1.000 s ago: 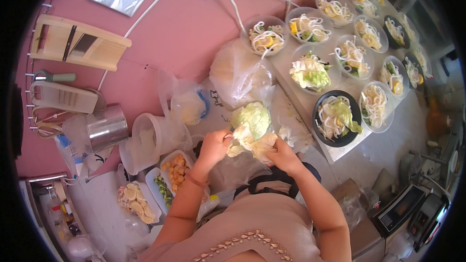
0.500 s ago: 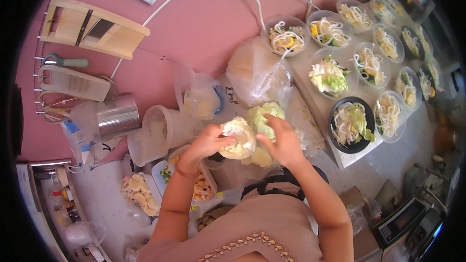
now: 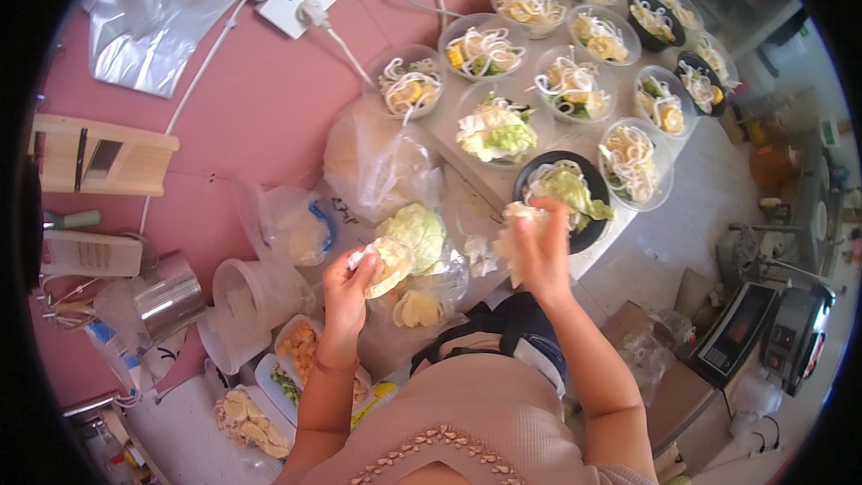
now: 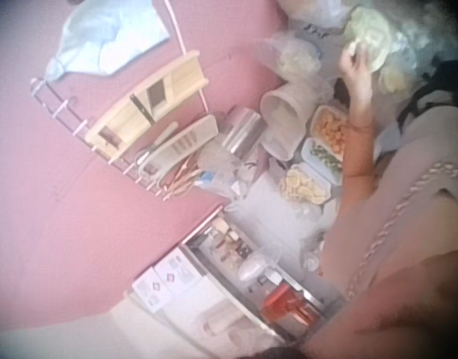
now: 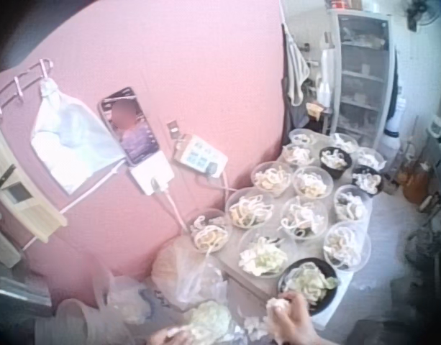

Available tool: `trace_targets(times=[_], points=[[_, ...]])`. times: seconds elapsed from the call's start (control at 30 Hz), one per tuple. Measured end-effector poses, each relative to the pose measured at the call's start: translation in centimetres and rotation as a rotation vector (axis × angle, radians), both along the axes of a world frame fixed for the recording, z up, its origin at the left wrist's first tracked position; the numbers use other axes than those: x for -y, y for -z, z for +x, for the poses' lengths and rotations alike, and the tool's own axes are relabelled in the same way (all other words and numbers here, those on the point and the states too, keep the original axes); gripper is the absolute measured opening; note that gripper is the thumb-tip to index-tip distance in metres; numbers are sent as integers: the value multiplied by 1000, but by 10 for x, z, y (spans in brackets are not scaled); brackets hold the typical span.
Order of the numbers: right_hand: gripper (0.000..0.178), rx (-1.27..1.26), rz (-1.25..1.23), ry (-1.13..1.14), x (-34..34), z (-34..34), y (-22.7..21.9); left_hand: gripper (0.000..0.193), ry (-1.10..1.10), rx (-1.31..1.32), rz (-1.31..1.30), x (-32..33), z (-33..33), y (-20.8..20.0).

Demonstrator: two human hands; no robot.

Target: The person portions white noodles from a large bowl into multiple small bowls arranged on a table, then tears cabbage leaves and places them on top of the noodles in each bowl. The workspace includes various containers of ingredients and a smartphone mounted on the wall.

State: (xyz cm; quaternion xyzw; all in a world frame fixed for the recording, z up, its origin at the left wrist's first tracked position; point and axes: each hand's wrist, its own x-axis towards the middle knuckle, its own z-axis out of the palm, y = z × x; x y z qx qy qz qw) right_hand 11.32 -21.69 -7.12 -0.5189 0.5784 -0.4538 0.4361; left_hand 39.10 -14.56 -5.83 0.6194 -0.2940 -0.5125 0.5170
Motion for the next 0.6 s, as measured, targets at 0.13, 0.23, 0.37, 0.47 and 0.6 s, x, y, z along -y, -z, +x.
trace_targets(times=[0.13,0.23,0.37,0.47,0.6], points=[[29,-253,139,77,19,-58,-26,12,-21,-88,7,2,-29,0],[47,-711,-262,24,17,-51,-33,11,21,-88,-47,12,-59,2],[50,386,290,-191,-27,17,-44,11,-10,-128,-137,17,-107,3],[24,265,144,-61,-38,51,-7,11,53,112,-290,12,-124,20],[17,435,409,-130,-23,16,4,8,76,-68,-24,19,-100,13]])
